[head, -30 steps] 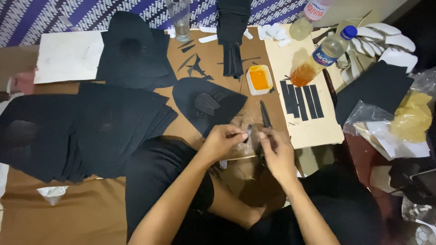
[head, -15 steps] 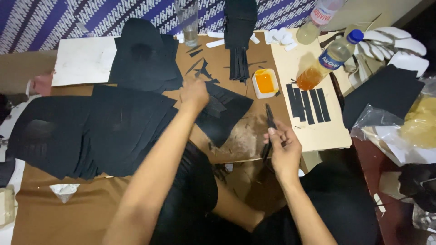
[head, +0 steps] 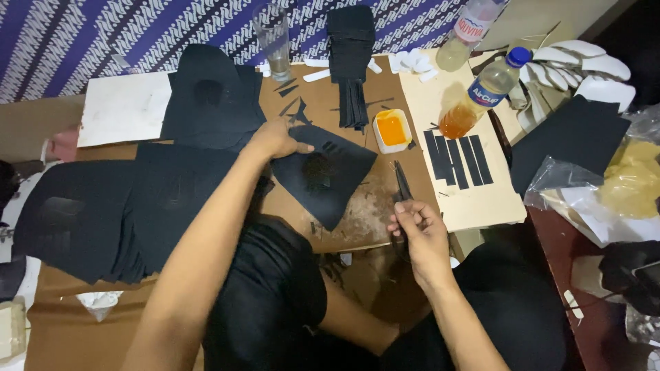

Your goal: The person sits on the floor and uses scissors to cut strips from a black sheet of material. They place the cut strips onto a larger black sheet, arranging them in a pattern, and continue cutting and placing more strips.

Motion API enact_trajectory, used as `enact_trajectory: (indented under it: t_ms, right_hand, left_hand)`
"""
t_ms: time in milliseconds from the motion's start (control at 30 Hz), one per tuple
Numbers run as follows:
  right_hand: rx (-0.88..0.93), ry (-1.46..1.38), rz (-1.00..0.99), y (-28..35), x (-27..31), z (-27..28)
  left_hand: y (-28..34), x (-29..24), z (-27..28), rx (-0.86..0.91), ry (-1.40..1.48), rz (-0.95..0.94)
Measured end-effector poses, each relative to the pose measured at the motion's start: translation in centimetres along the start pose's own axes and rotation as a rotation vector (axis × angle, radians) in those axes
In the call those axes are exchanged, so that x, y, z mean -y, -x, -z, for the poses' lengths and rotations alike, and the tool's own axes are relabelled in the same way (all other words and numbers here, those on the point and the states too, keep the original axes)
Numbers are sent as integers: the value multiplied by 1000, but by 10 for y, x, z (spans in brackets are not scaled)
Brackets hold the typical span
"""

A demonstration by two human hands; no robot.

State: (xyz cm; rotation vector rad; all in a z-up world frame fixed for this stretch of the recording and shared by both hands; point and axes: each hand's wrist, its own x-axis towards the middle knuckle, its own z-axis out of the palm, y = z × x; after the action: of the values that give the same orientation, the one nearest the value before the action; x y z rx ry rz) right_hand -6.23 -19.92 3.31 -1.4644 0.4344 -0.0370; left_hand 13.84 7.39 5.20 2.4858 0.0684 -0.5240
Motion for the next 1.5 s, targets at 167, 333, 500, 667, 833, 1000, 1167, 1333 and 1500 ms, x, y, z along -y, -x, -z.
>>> enact_trajectory:
  t_ms: [167,333,500,667,833,1000,1167,1333,1500]
  right_hand:
    - [263,-117,-4,6,-9,4]
    - [326,-46,-28,12,17,-10]
    - [169,510,76,-42,-13,2]
    - [358,639,38,-42,8,0]
    - [582,777,24,-56,9,0]
    - [662,731,-12,-76,16,4]
    - [705,631,-54,-108,-19,10]
    - [767,676,-42,-115,-30,-14]
    - [776,721,-2,-127,-42,-25]
  left_hand:
    - [114,-18,22,-40,857,16]
    - [158,0,-75,-131,1463,212]
    - [150,-4,-195,-221,1665,651]
    - [140,20,-230,-156,1410,739]
    - [142,40,-228,-65,1277,752]
    - [148,3,-148,26,984,415]
    - [158,12,-150,-23,860,420]
    - [190,-2,-165,-423,414,-188]
    - [146,29,-206,-308,-469,-393]
